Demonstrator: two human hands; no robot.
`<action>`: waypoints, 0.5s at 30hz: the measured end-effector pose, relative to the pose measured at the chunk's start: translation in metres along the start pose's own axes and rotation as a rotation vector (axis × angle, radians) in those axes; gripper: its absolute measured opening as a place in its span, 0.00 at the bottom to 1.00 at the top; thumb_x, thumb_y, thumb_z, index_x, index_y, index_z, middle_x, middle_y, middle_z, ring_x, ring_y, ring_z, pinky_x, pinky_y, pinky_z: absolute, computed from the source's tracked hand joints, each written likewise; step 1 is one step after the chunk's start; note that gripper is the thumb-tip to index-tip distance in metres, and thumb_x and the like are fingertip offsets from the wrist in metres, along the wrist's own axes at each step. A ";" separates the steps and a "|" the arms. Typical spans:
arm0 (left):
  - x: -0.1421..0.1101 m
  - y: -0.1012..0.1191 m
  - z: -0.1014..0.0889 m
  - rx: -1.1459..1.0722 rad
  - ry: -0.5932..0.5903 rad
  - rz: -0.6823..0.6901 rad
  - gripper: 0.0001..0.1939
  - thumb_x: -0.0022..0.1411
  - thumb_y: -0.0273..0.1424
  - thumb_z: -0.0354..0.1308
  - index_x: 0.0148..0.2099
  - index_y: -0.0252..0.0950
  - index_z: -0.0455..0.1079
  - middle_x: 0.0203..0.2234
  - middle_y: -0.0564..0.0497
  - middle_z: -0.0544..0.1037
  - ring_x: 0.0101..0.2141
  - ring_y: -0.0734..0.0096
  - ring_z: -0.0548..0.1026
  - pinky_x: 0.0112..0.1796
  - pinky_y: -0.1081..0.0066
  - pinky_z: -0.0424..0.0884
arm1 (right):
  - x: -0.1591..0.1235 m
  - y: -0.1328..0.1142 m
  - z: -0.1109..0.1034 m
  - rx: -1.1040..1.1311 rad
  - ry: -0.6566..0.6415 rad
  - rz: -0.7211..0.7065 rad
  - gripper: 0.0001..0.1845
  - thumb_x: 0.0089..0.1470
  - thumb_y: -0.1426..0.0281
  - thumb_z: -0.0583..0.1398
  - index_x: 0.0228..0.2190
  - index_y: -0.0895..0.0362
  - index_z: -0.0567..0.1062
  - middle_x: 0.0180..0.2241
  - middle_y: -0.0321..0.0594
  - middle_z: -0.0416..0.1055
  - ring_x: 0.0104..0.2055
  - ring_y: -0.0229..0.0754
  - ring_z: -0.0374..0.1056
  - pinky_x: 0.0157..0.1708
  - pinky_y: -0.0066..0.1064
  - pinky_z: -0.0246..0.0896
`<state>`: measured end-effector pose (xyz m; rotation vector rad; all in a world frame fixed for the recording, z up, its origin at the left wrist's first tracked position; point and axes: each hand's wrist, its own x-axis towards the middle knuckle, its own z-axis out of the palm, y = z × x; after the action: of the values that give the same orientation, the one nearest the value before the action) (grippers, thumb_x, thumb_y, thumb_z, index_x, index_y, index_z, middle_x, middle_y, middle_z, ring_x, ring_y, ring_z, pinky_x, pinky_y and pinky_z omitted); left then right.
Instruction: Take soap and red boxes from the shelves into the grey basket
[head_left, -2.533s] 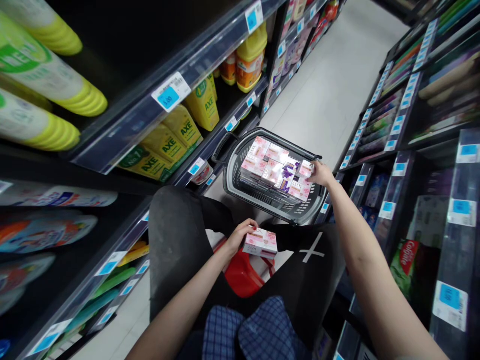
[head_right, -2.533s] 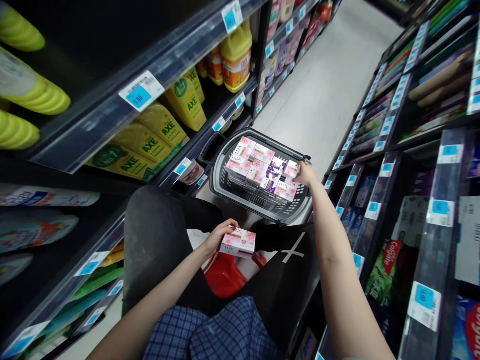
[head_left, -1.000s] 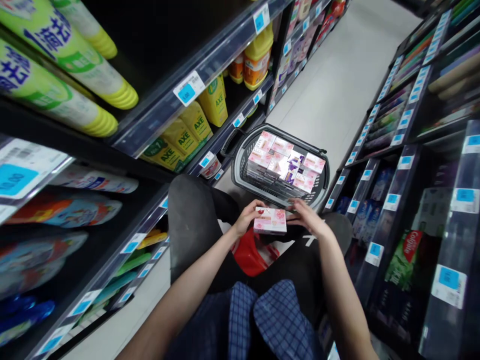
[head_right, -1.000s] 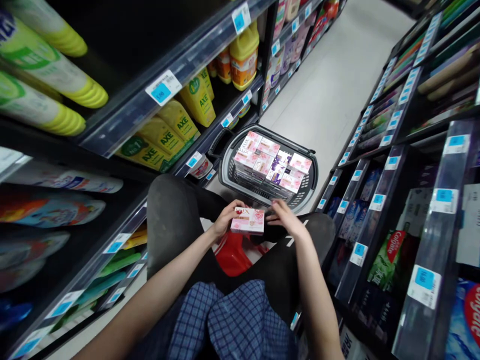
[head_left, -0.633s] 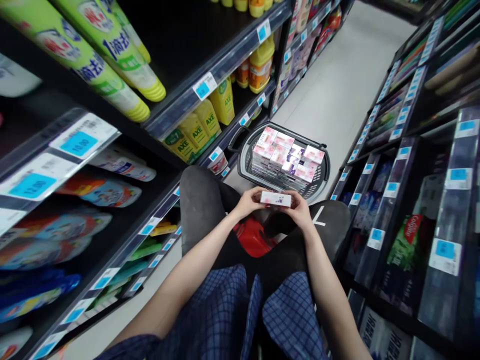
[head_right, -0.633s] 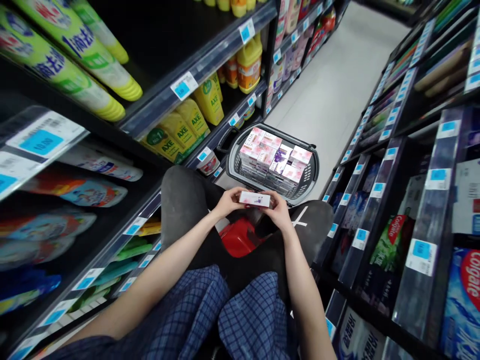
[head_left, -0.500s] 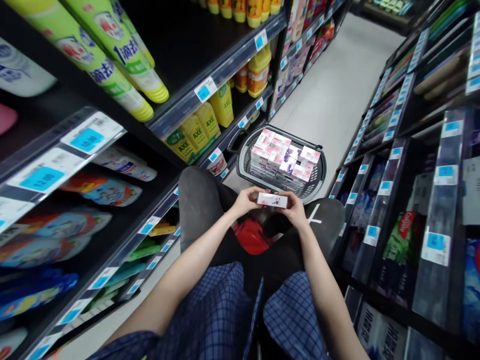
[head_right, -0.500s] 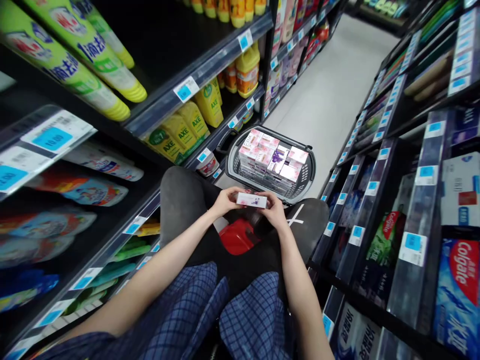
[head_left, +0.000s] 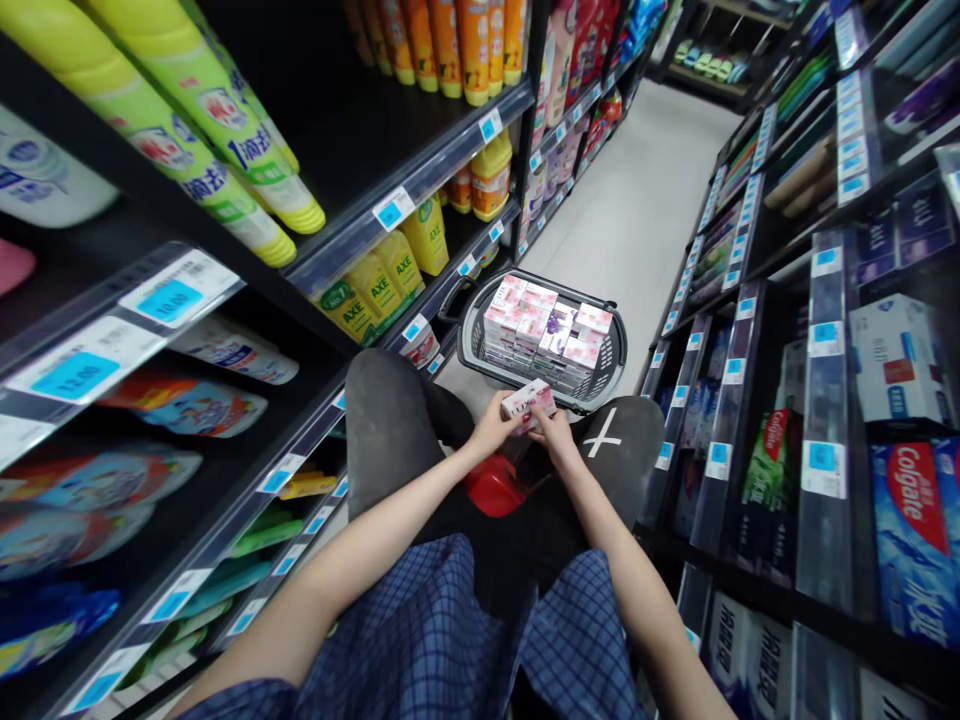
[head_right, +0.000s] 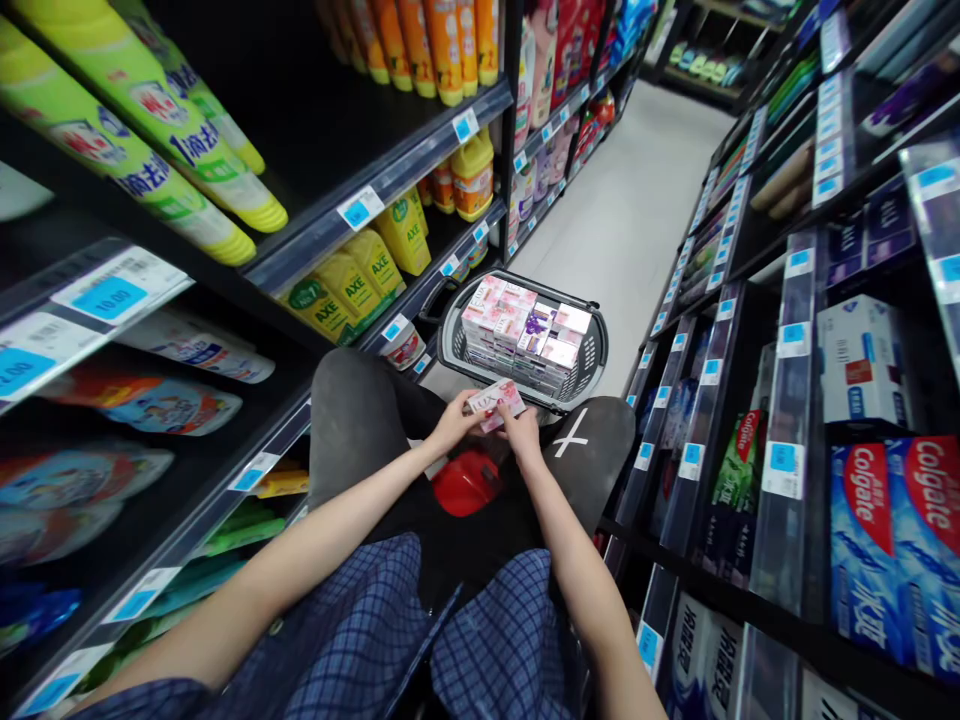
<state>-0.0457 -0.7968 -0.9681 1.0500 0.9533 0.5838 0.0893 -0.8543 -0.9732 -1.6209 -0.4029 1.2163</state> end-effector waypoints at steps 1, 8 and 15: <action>-0.001 -0.003 0.004 0.110 0.037 0.091 0.20 0.49 0.26 0.63 0.45 0.35 0.64 0.39 0.48 0.72 0.42 0.62 0.72 0.45 0.57 0.71 | -0.001 0.000 0.001 0.021 -0.005 0.026 0.24 0.39 0.57 0.67 0.33 0.54 0.64 0.27 0.35 0.71 0.27 0.39 0.70 0.24 0.29 0.68; -0.006 -0.004 0.008 0.487 0.013 0.371 0.23 0.56 0.23 0.56 0.55 0.34 0.62 0.50 0.41 0.68 0.53 0.59 0.67 0.57 0.60 0.59 | -0.007 -0.006 0.009 0.135 -0.044 0.073 0.26 0.35 0.55 0.66 0.34 0.54 0.65 0.29 0.35 0.71 0.24 0.34 0.68 0.28 0.30 0.70; 0.003 -0.008 0.001 0.497 -0.136 0.352 0.33 0.53 0.31 0.63 0.61 0.35 0.59 0.59 0.39 0.63 0.60 0.54 0.60 0.61 0.56 0.53 | 0.038 -0.026 -0.017 -0.166 0.105 0.021 0.20 0.42 0.52 0.57 0.32 0.54 0.65 0.27 0.39 0.70 0.29 0.41 0.70 0.30 0.34 0.71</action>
<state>-0.0437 -0.7982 -0.9768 1.7042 0.8144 0.5648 0.1277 -0.8241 -0.9705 -1.8265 -0.4304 1.1317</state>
